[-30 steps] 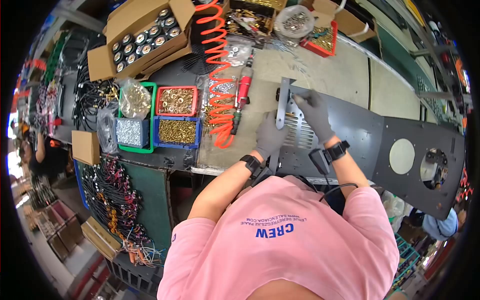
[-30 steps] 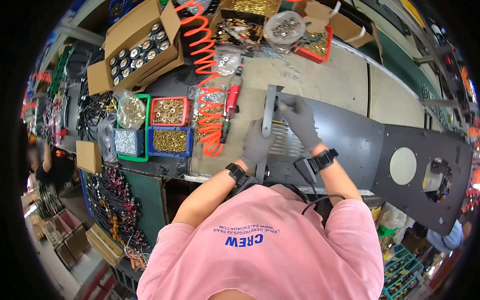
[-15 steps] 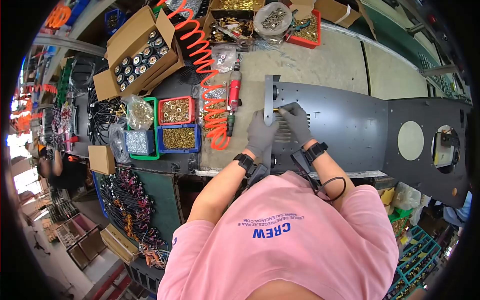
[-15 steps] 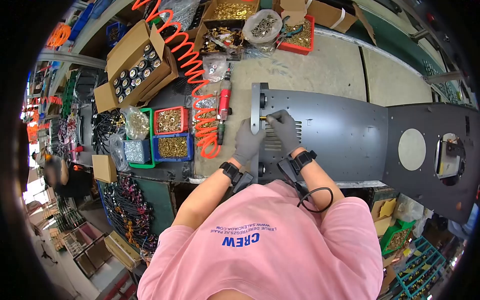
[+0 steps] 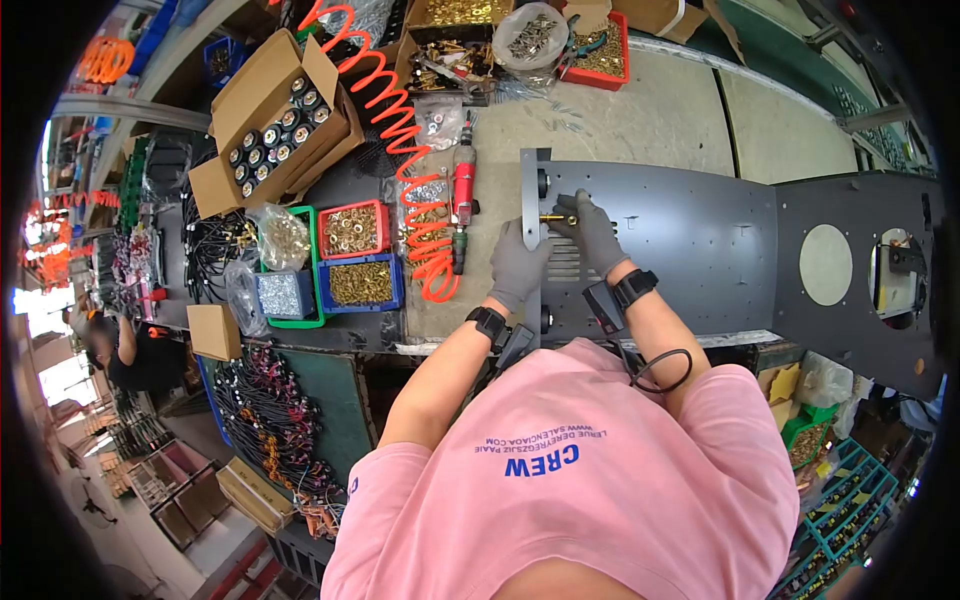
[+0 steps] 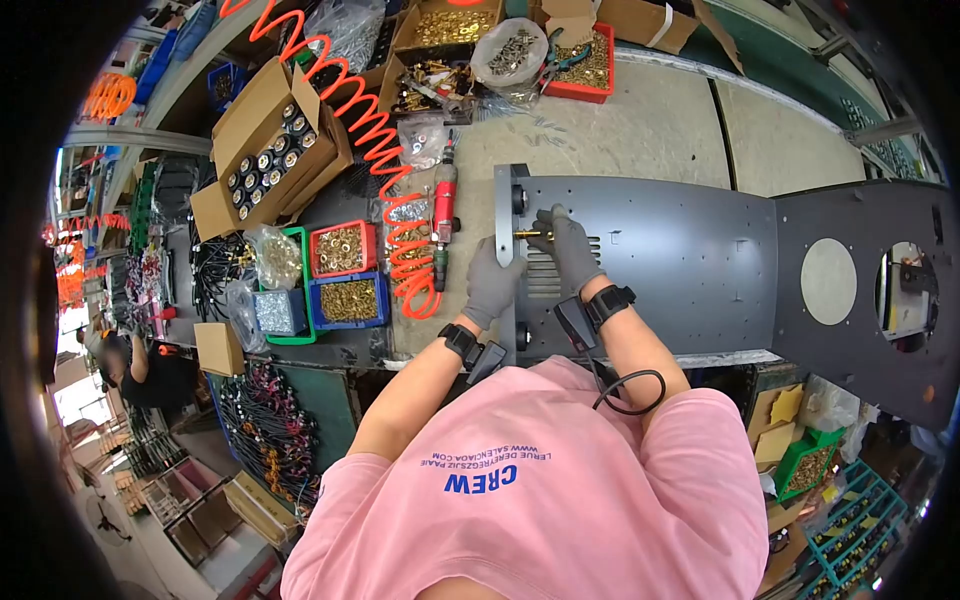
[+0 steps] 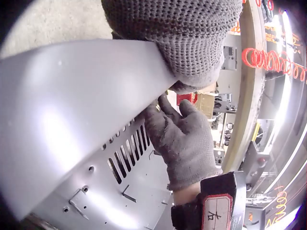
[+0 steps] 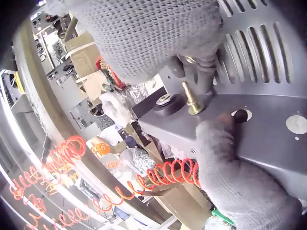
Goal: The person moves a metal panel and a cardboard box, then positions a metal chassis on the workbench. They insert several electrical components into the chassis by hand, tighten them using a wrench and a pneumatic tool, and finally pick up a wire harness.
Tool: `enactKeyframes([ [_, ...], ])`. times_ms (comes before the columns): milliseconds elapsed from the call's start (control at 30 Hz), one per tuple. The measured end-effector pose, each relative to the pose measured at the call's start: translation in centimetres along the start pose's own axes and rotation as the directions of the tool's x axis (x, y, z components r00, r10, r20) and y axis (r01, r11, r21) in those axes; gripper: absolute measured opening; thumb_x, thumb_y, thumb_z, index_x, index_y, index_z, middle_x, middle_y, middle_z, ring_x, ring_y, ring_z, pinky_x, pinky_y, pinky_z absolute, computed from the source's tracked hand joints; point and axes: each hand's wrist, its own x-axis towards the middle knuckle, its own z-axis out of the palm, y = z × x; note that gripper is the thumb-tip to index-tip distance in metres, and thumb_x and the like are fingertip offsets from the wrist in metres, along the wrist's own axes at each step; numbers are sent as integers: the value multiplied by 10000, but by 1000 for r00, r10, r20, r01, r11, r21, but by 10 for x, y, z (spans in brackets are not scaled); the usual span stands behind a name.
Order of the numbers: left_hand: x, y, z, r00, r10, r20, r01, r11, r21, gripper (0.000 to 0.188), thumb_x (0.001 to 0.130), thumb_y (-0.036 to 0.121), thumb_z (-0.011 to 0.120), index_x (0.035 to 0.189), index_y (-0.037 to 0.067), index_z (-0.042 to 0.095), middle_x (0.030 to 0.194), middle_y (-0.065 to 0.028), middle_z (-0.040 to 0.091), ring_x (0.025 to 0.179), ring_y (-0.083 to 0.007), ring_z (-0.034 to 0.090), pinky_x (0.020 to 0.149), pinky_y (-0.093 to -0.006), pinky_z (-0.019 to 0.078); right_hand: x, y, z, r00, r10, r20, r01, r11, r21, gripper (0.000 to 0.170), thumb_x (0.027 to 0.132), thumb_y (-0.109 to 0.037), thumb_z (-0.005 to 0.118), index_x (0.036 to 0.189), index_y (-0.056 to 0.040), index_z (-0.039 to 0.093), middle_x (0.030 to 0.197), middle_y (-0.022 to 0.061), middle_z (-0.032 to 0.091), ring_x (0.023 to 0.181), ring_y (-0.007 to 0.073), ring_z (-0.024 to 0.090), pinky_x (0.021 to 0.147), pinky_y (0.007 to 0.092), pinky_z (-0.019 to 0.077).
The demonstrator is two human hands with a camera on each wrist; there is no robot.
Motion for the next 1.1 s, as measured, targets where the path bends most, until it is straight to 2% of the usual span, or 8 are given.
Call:
enactKeyframes([
  [267, 0, 2, -2, 1000, -1, 22, 0, 1000, 30, 378, 649, 200, 599, 975, 21, 531, 908, -147, 537, 818, -296, 550, 723, -372, 433, -6, -8, 15, 994, -31, 102, 39, 996, -75, 456, 909, -295, 350, 1133, 93, 436, 1126, 181, 489, 1010, 244, 511, 872, 329, 435],
  [367, 0, 4, -2, 1000, -15, 1, 15, 1000, 9, 366, 650, 200, 597, 962, 18, 533, 898, -148, 535, 814, -296, 550, 720, -372, 433, -10, -1, 10, 976, -155, 153, 187, 955, -228, 348, 877, -152, 395, 1132, 79, 449, 1109, 164, 507, 1013, 212, 510, 871, 307, 433],
  [433, 0, 3, -1, 1000, 1, -5, -1, 1000, 22, 362, 651, 199, 596, 957, 17, 533, 894, -147, 535, 811, -296, 550, 717, -371, 434, -10, 0, 7, 939, -281, 199, 332, 890, -313, 296, 830, -57, 453, 1095, 70, 490, 1031, 130, 553, 917, 176, 555, 798, 274, 468],
  [567, 1, 0, -1, 999, -25, 37, 23, 999, 38, 380, 665, 253, 586, 985, 56, 527, 939, -132, 522, 856, -325, 539, 744, -406, 428, -9, -4, 3, 938, -245, 243, 323, 872, -367, 292, 816, -48, 485, 1085, 66, 499, 992, 124, 571, 883, 179, 569, 779, 264, 472],
  [667, 0, -1, -1, 999, -15, 30, 15, 1000, 1, 383, 659, 254, 591, 977, 50, 526, 933, -135, 522, 855, -325, 539, 744, -405, 429, -7, -3, -1, 971, -199, 136, 237, 894, -381, 281, 803, -32, 509, 1069, 59, 513, 982, 123, 576, 859, 174, 577, 758, 258, 480],
  [733, 1, 2, -3, 999, -19, 38, 19, 1000, -6, 380, 656, 251, 593, 971, 47, 526, 931, -138, 521, 853, -326, 539, 742, -404, 429, -7, -7, -2, 991, -17, 135, 76, 893, -444, 279, 799, -29, 520, 1064, 60, 519, 956, 119, 588, 823, 165, 588, 732, 250, 487],
  [833, 0, 2, -3, 999, -28, 47, 28, 1000, -4, 372, 651, 243, 596, 957, 41, 525, 924, -144, 520, 849, -327, 538, 735, -402, 430, -6, -4, 2, 971, -118, 209, 202, 873, -444, 272, 802, -36, 520, 1059, 56, 528, 918, 110, 598, 782, 146, 593, 705, 239, 490],
  [1100, 1, -2, 0, 1000, 26, -5, -26, 1000, 12, 332, 649, 198, 619, 906, 4, 539, 854, -143, 535, 775, -286, 551, 687, -365, 436, -3, -2, -3, 955, -123, 269, 244, 843, -479, 264, 823, -64, 495, 1056, 54, 532, 839, 82, 595, 692, 107, 563, 622, 224, 466],
])
